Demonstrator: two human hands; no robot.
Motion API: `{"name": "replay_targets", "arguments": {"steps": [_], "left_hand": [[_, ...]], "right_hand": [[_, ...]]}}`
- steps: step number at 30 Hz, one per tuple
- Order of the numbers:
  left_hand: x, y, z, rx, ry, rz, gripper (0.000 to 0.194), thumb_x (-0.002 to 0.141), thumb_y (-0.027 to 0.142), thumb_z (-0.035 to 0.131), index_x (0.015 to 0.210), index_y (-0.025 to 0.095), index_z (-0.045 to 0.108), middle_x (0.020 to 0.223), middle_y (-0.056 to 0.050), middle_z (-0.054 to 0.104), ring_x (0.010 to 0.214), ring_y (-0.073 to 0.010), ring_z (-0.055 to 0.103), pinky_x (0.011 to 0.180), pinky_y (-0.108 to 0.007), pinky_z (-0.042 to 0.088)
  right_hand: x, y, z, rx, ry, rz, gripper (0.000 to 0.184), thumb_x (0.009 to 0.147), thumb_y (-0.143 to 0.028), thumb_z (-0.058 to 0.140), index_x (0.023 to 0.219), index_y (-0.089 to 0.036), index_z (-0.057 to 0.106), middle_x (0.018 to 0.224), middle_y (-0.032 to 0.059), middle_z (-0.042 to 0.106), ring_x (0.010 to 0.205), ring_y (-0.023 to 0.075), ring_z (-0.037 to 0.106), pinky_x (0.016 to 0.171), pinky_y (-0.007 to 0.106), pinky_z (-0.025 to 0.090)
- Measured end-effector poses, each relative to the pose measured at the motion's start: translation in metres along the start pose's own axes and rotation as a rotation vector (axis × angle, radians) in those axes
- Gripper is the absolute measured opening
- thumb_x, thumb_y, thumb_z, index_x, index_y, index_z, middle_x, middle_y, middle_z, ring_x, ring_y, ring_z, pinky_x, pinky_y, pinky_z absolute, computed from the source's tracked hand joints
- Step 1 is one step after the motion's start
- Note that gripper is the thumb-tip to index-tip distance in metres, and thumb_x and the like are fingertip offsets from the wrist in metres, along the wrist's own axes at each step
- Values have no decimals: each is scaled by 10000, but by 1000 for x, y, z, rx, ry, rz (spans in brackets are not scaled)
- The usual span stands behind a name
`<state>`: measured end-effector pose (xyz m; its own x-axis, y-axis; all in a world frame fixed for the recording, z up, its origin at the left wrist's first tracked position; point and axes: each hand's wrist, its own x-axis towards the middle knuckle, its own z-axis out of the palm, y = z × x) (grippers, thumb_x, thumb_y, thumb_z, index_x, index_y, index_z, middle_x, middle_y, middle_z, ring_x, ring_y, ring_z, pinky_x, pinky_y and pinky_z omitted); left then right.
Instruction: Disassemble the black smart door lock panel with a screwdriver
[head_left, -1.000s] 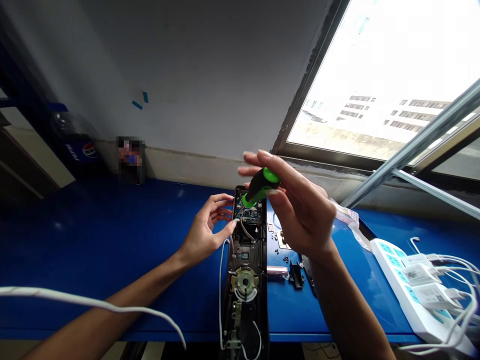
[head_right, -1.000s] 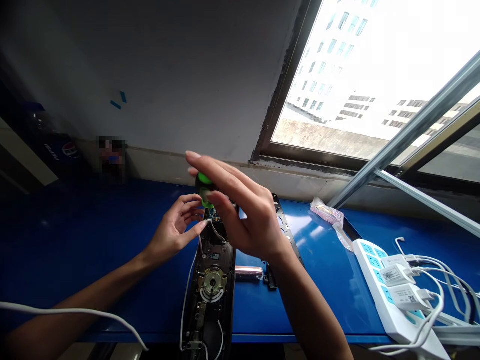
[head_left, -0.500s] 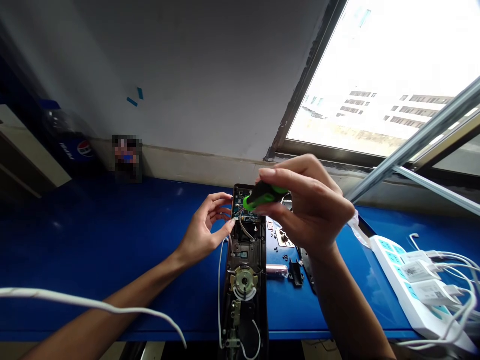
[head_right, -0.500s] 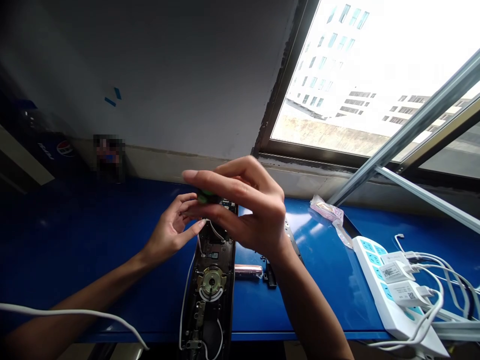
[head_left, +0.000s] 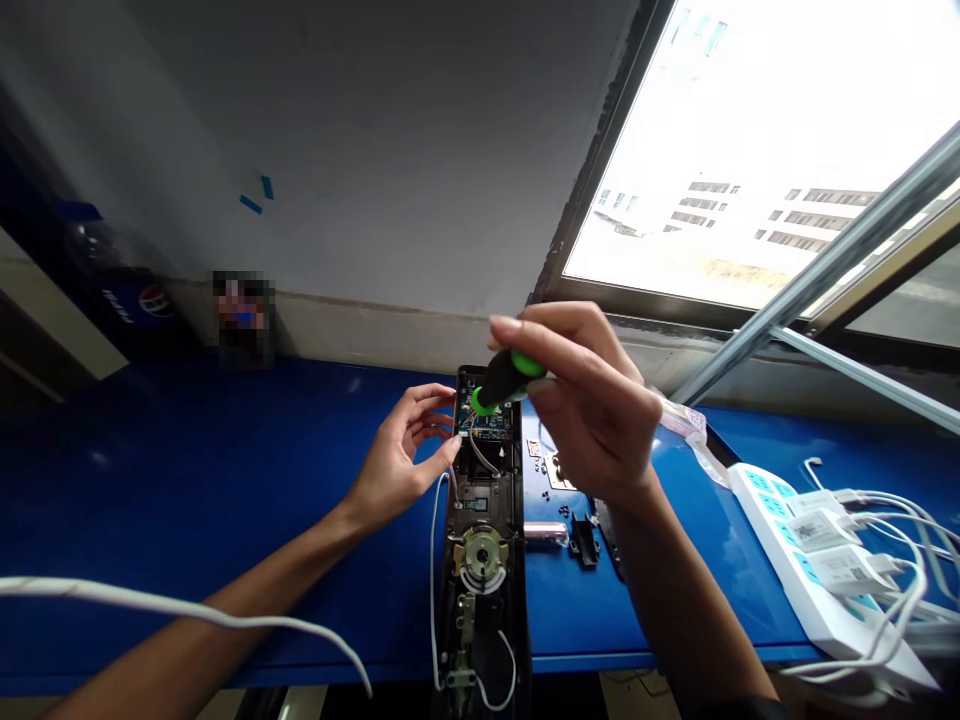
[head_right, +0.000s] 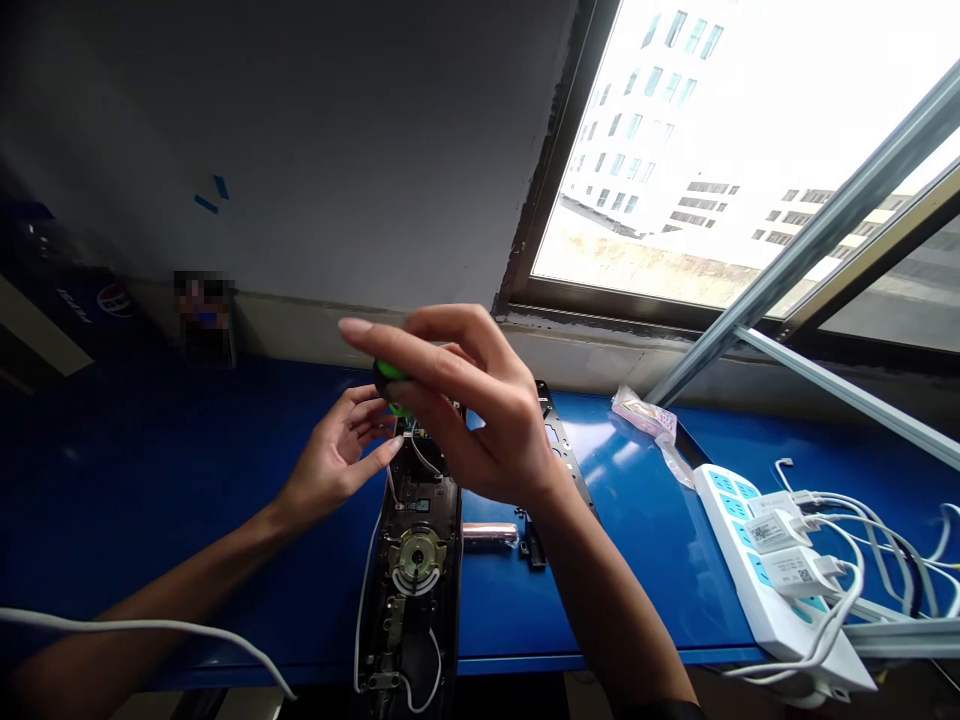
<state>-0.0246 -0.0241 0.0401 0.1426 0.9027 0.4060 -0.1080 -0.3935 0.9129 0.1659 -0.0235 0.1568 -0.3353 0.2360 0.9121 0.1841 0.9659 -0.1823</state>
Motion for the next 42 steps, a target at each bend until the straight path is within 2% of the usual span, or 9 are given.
{"name": "replay_targets", "arguments": {"steps": [3,7,13,19,24,28,31,37,42], "left_hand": [[0,0,0,1,3,5,464,878,222,743,1291,246,533,1270,-79,644,1035,-176,657,983,-359,547],[0,1,1,6,4,-8,490,861,223,753,1294,235,525,1262,-91,657,1065,-202,669,990,-384,549],[1,2,1,4,-2,9,470,872,223,744,1289,240,529,1277,-88,647,1051,-194,663,996,-386,547],[0,6,0,17,-17,-9,473,869,209,736,1291,230,524,1298,-93,643,1115,-217,656,1011,-393,540],[1,3,1,0,-16,21,460,876,212,739,1283,235,526,1278,-86,649,1051,-191,659,991,-376,542],[1,2,1,-8,-15,17,474,869,209,751,1287,237,529,1289,-88,643,1111,-211,655,1020,-392,532],[1,2,0,-24,-13,11,474,863,195,756,1282,245,540,1312,-80,636,1118,-201,656,1011,-372,535],[2,3,0,-112,-25,-51,498,845,187,764,1278,229,521,1184,-69,694,985,-167,677,948,-354,551],[1,7,2,-137,-31,-55,486,840,190,769,1249,234,509,1120,-50,704,992,-176,683,943,-355,548]], "right_hand": [[-1,3,0,56,-38,-15,469,1021,-176,519,1460,-335,571,1306,70,668,1091,221,695,879,434,647],[-1,5,-2,-60,94,-46,413,873,-300,794,1270,-383,715,1016,34,652,903,201,685,684,372,660],[2,-3,-3,60,-88,2,472,1031,-159,479,1462,-330,566,1364,62,660,1136,229,701,894,442,655],[2,-1,-2,-23,54,-106,423,854,-287,819,1266,-316,727,1013,36,688,867,177,704,712,332,655],[2,-2,-2,67,-97,-49,489,1003,-163,551,1467,-317,564,1379,63,668,1156,242,704,942,456,638],[2,2,-2,24,14,-119,438,905,-193,740,1321,-319,684,1130,38,738,980,203,729,789,374,663],[2,5,-5,-39,84,-116,396,823,-298,845,1207,-302,745,951,28,664,856,177,681,662,331,642],[2,-4,-10,150,-144,26,555,934,-67,635,1447,-268,573,1312,77,701,1137,241,715,927,440,653],[2,1,-14,18,-45,-99,533,809,-57,801,1307,-200,678,1105,66,760,937,209,750,774,362,672]]}}
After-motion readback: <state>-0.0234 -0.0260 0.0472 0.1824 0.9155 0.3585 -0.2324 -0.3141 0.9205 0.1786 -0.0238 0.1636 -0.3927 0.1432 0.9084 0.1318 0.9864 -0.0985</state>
